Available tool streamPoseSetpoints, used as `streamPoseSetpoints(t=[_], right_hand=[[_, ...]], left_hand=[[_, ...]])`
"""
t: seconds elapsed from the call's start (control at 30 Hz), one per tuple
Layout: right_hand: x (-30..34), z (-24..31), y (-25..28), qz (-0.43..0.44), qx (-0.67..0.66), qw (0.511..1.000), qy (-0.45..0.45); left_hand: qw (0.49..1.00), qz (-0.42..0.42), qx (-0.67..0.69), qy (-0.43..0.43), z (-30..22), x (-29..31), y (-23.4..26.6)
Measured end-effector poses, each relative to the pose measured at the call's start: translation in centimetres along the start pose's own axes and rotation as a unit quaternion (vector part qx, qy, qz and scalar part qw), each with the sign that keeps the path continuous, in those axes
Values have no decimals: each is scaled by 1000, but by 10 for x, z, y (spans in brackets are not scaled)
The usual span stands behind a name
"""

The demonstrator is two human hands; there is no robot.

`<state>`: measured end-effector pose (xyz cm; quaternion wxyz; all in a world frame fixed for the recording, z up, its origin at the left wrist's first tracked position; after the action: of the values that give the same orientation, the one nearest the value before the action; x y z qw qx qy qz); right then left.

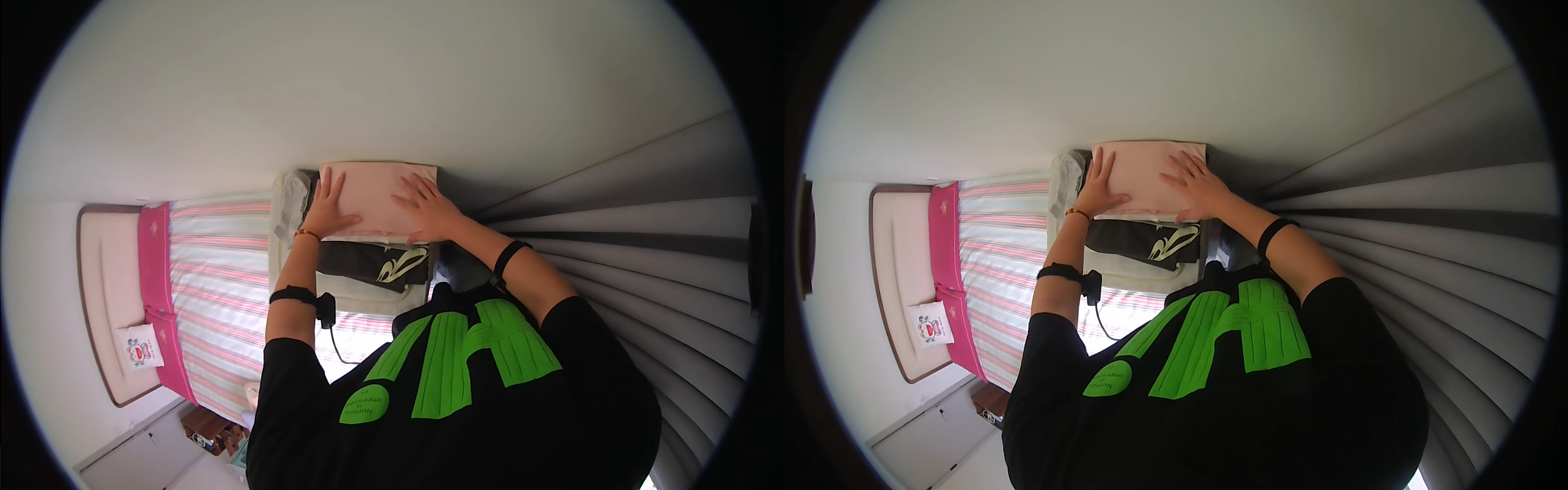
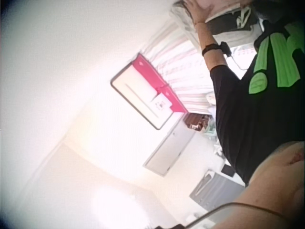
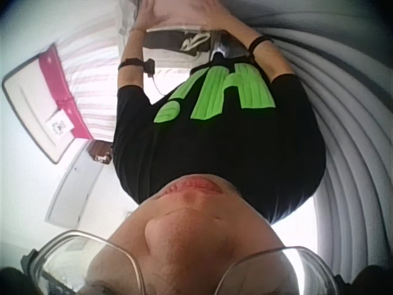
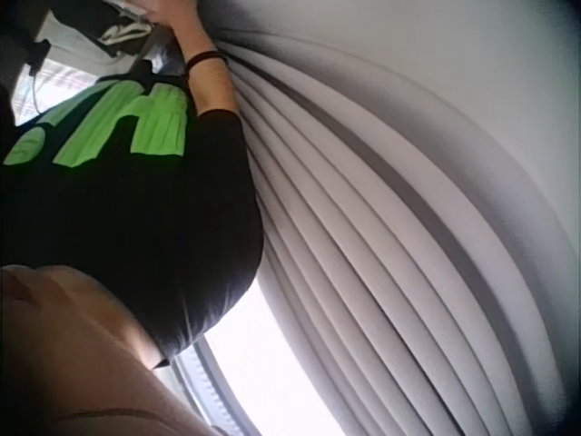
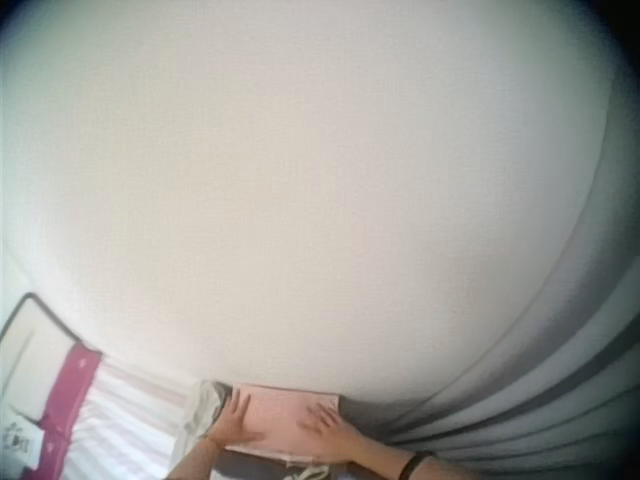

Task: The person places pink pillows on a bed, moves a white pillow from a desk to the bed, and then places folded garments into a white storage box.

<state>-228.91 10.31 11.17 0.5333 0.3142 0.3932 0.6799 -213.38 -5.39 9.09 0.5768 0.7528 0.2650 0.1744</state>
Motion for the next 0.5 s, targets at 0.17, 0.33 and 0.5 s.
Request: streamPoseSetpoints(t=[0.17,0.33,0.5], right_hand=[[15,1,1,-56,-47,997,7],[-6,13,17,-132,-5,991,29],[11,-26,2,-150,-8,986,-70]], left_hand=[[985,-21,-152,81,-11,11,14],[974,-59,-205,72,-39,10,3],[979,-49,-93,175,-10,15,0]])
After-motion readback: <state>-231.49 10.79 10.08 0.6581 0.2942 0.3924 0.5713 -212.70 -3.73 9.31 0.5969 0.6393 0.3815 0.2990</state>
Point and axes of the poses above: each hand's wrist, its own x-axis away from the middle knuckle, its own y-axis out of the back of the hand, z = x × y, the point moved 10 cm from there along -x, towards the middle knuckle, and after that the axes turned 13 degrees about -x, right-handed, at the moved point
